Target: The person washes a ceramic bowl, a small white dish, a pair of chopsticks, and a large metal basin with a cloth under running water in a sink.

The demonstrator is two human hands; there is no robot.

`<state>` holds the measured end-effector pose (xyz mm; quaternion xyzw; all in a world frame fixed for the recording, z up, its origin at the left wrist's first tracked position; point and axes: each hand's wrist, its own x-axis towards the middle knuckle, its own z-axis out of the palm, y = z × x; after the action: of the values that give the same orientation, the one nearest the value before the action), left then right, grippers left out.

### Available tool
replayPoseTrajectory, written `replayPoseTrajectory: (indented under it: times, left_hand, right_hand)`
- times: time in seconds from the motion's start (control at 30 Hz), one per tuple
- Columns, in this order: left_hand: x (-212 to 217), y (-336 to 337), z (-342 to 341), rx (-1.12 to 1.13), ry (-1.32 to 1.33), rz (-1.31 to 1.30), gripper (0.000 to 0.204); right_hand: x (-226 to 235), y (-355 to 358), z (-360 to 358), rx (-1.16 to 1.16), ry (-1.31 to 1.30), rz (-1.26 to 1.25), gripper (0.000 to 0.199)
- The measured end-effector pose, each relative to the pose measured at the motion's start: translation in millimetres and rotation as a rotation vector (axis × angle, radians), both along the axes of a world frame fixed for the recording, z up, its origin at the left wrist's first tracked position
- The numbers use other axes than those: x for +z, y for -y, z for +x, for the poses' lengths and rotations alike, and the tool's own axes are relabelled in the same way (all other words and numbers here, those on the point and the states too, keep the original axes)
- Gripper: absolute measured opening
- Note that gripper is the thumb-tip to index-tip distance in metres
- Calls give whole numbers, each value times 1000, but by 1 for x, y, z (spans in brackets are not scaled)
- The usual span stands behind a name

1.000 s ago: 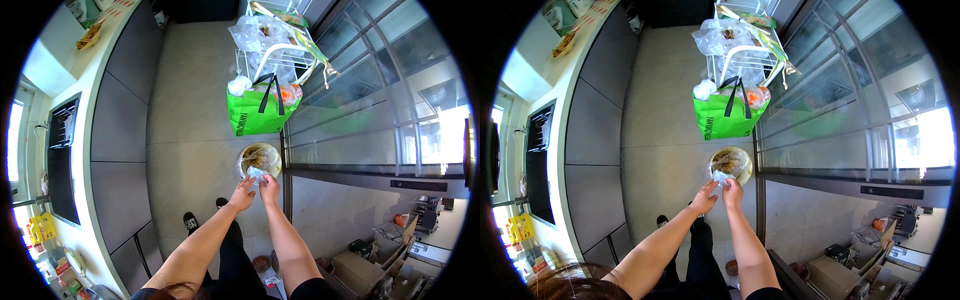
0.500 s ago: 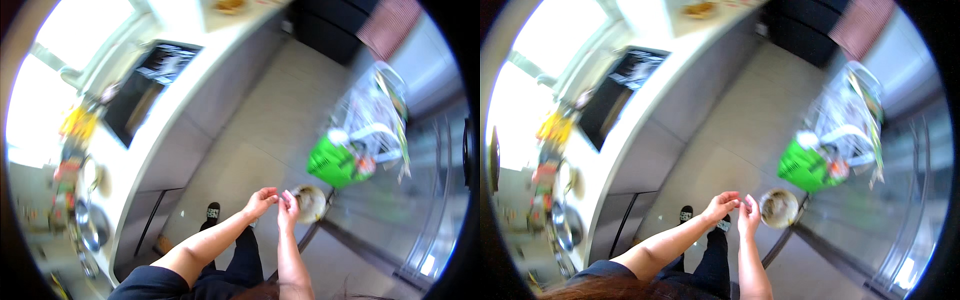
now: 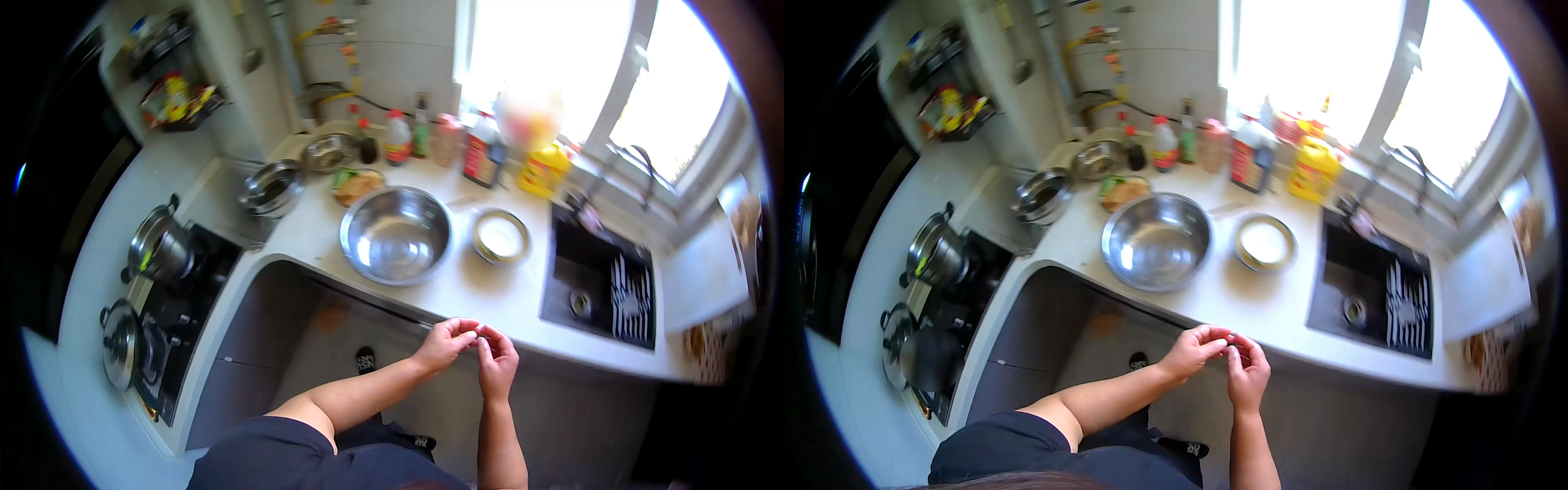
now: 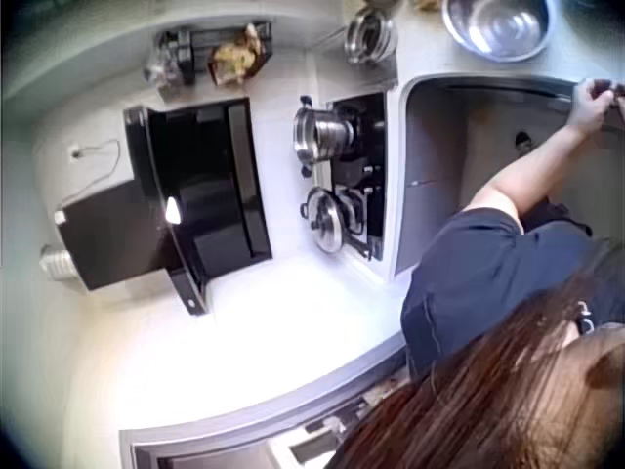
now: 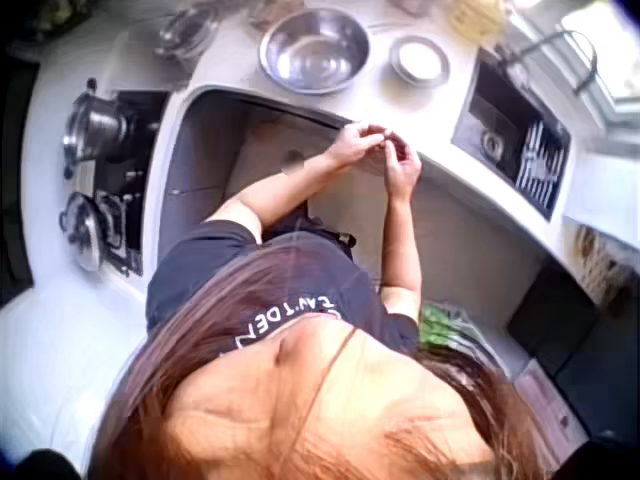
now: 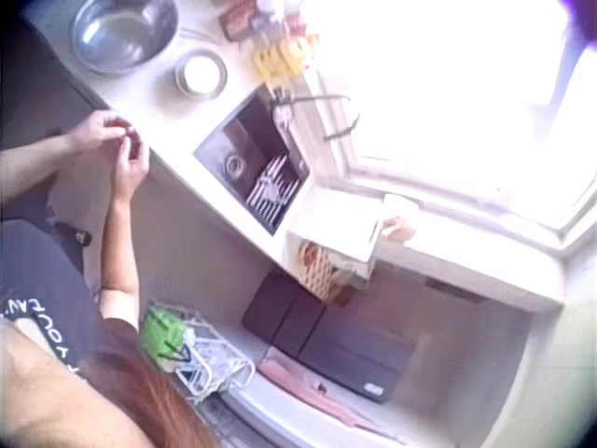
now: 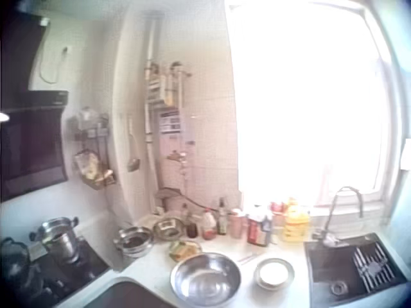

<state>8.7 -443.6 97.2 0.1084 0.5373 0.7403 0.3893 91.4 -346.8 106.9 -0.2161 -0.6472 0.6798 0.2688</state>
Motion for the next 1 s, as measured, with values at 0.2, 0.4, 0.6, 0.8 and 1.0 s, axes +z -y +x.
replayPoseTrajectory:
  times: [0.2,0.4,0.6,0.8,1.0]
  left_hand:
    - [14,128,-170,429,68,9,24]
    - [-5,225,-293,726,191,-53,29]
    - [-24,284,-385,1057,512,-74,74]
    - [-55,326,-449,1126,492,-245,50]
    - [-59,323,-451,1197,347,-392,25]
  right_hand:
    - [9,98,-211,426,37,0,23]
    - [-4,192,-360,641,180,-167,25]
    - [-4,223,-455,722,433,-326,34]
    - [-30,257,-515,786,579,-372,36]
    - [-32,284,-539,750,619,-407,45]
